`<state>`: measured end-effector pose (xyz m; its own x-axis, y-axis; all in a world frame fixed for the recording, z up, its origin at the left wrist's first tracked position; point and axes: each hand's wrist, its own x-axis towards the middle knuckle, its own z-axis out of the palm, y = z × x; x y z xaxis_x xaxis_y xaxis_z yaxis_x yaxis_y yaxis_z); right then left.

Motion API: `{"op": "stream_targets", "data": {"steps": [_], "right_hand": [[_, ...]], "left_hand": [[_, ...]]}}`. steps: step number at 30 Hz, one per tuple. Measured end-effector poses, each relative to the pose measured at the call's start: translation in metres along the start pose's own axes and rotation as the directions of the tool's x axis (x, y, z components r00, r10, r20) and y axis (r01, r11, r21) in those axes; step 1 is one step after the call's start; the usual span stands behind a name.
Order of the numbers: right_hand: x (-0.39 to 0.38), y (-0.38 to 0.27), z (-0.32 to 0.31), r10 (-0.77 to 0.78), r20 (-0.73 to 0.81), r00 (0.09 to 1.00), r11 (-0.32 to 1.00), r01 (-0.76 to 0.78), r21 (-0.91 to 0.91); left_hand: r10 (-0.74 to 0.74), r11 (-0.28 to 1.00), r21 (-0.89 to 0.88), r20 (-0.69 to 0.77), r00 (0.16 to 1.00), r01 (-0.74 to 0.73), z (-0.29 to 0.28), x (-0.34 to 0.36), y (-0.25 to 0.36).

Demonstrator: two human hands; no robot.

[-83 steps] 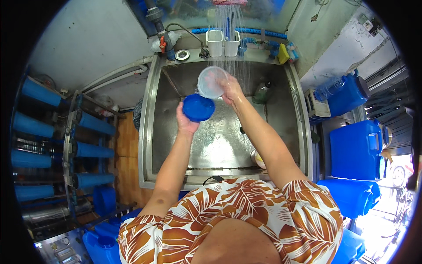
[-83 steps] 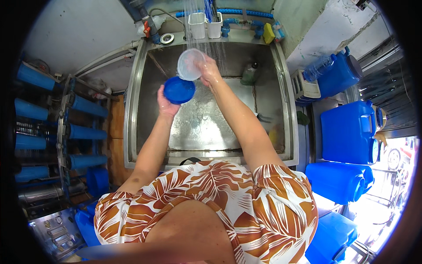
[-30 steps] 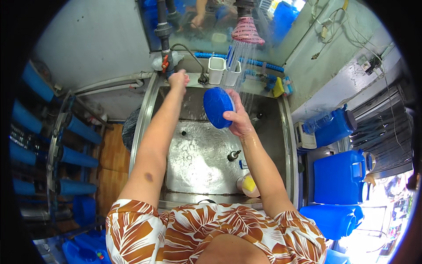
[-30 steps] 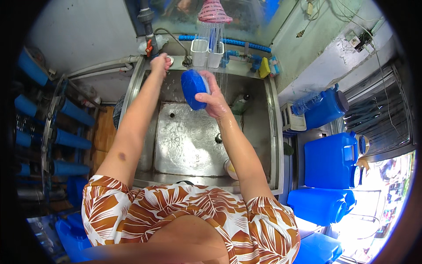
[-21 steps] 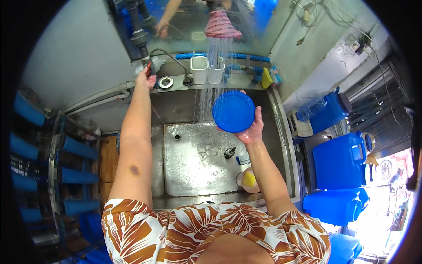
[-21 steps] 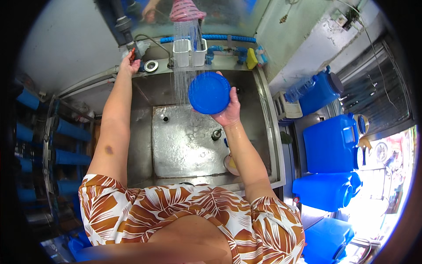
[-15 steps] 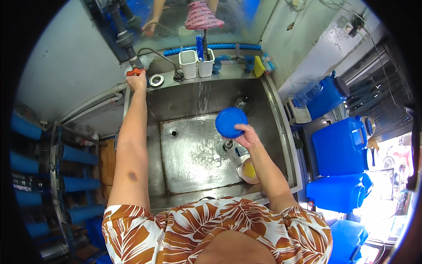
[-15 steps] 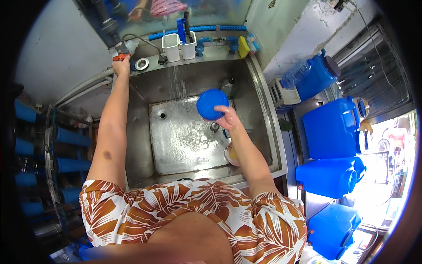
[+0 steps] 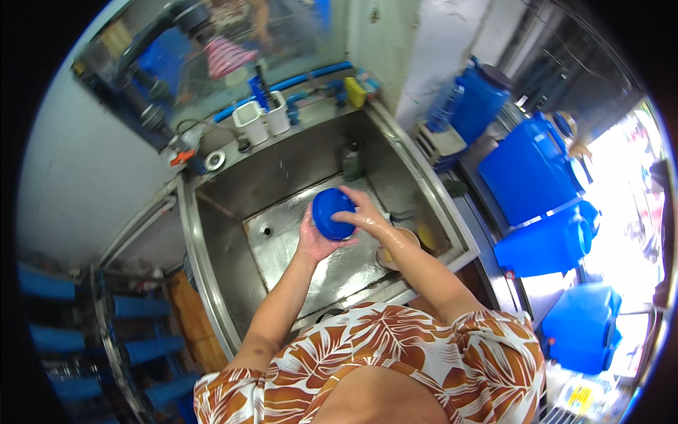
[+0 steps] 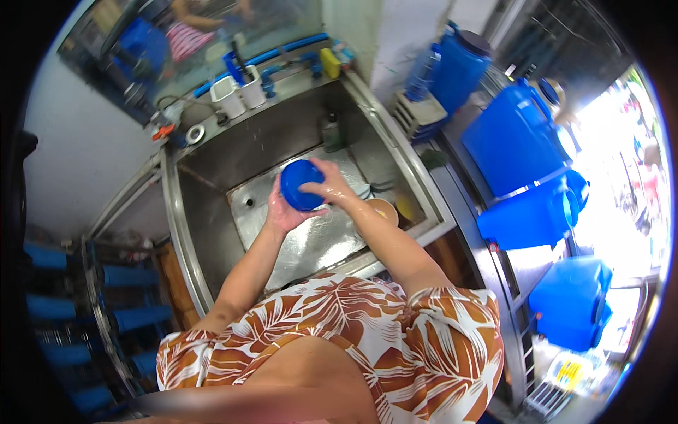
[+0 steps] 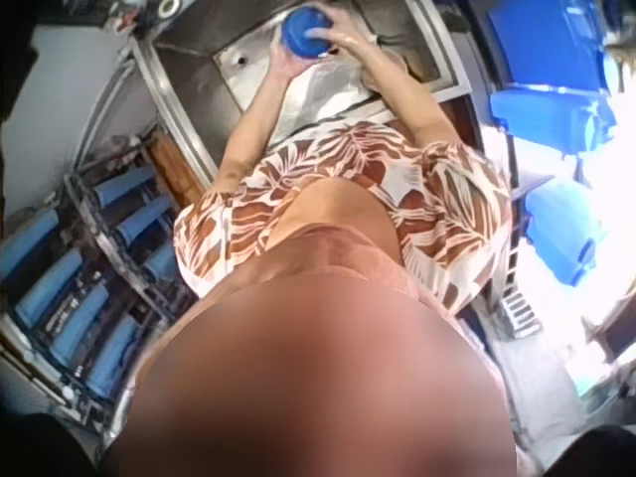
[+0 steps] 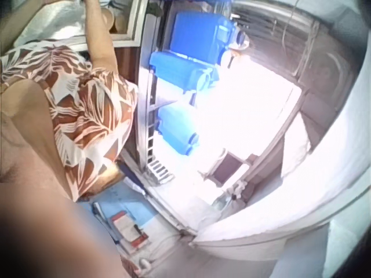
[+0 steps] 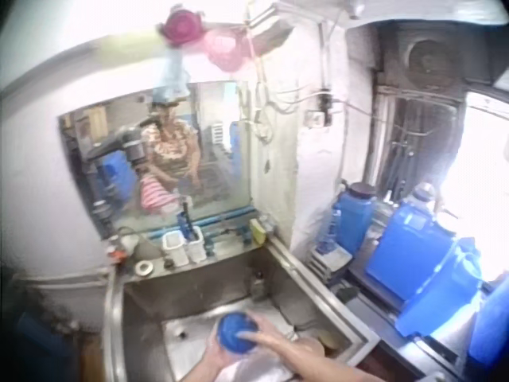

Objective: The person washes a blue plastic container in a stainless steel sink using a yellow sponge and running water. They scrub the exterior and interior, rinse thoroughly, and then place the container on a nearby counter. The person also rinses the container's lid under the tap and secures it onto the container.

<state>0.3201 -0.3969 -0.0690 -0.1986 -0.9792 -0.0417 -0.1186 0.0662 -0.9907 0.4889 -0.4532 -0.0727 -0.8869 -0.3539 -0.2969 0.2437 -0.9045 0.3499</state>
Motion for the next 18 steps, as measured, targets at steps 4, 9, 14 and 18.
{"op": "stream_targets", "data": {"steps": [4,9,14,18], "right_hand": [[-0.016,0.011,0.006,-0.069,-0.024,0.997,0.935,0.057,-0.350],[-0.039,-0.024,-0.005,-0.112,-0.048,0.993,0.782,0.058,-0.621],[-0.064,-0.057,-0.032,-0.228,0.100,0.969,0.897,0.169,0.409],[-0.090,-0.048,-0.030,-0.139,0.304,0.942,0.836,-0.053,0.546]], "left_hand": [[0.025,1.000,0.019,-0.015,1.000,-0.025,0.003,0.009,-0.016],[0.047,0.997,-0.065,-0.018,0.999,-0.048,0.005,0.003,-0.022],[0.256,0.967,-0.045,0.114,0.960,-0.253,-0.020,-0.029,0.003],[0.188,0.661,0.746,-0.069,0.980,-0.074,-0.082,-0.060,0.028]]}}
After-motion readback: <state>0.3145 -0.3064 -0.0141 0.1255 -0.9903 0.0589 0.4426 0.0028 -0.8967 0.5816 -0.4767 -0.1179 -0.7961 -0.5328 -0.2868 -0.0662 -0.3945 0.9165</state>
